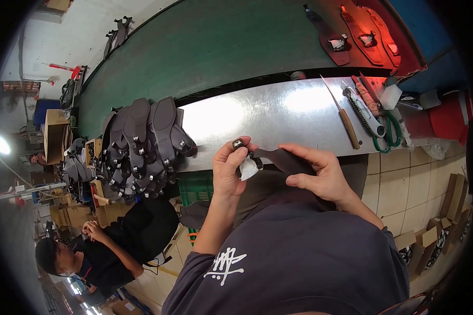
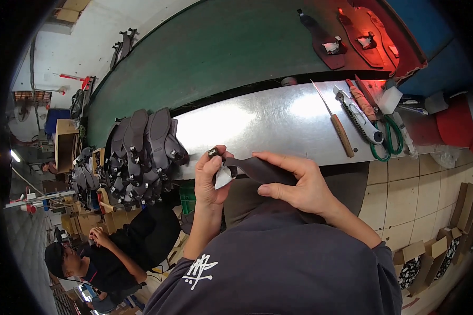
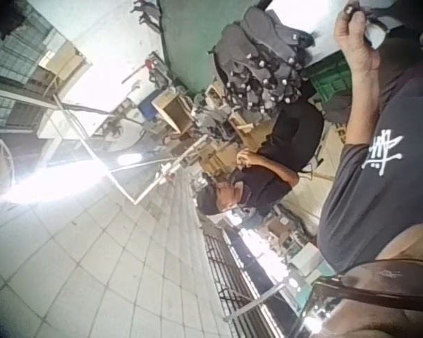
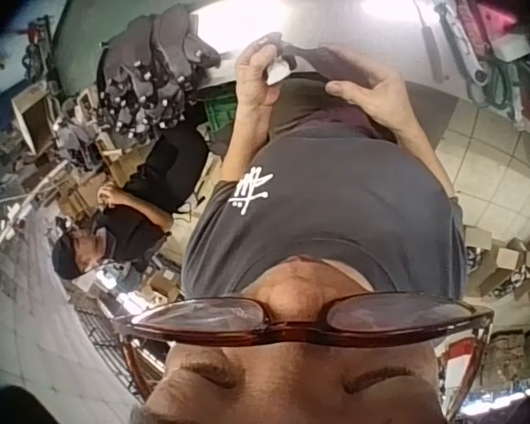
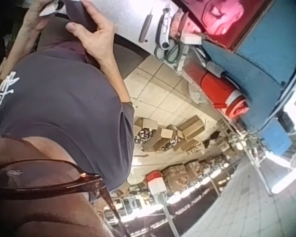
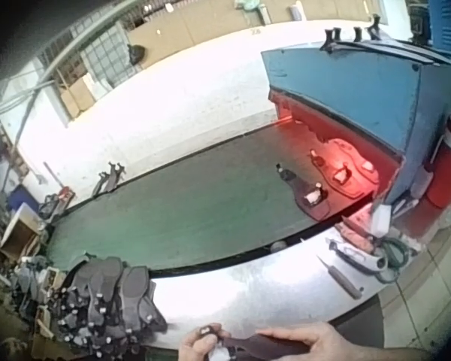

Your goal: Assembling shoe soles and components at a workbench in a factory.

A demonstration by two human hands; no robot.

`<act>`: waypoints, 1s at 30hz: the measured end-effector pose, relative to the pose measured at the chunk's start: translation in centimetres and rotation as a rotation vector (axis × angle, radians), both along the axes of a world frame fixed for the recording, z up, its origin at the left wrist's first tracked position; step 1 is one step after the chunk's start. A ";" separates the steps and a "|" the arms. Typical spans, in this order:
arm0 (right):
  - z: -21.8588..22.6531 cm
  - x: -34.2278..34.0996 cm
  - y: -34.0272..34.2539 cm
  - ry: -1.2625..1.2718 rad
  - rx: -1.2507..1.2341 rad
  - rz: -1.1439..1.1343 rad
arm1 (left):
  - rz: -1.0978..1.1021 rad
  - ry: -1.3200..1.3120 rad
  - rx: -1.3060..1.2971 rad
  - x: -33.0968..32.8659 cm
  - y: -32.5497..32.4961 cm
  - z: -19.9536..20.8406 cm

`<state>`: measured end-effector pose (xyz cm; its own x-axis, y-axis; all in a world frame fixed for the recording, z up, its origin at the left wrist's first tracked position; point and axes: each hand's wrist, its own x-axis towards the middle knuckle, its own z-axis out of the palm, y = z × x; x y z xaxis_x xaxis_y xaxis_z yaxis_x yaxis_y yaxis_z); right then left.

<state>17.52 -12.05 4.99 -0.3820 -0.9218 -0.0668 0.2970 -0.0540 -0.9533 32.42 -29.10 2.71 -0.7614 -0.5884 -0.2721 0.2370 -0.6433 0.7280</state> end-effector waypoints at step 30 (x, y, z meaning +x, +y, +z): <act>-0.2 0.3 -0.8 0.443 -0.104 -0.253 | -0.130 0.111 -0.102 -0.8 0.3 0.2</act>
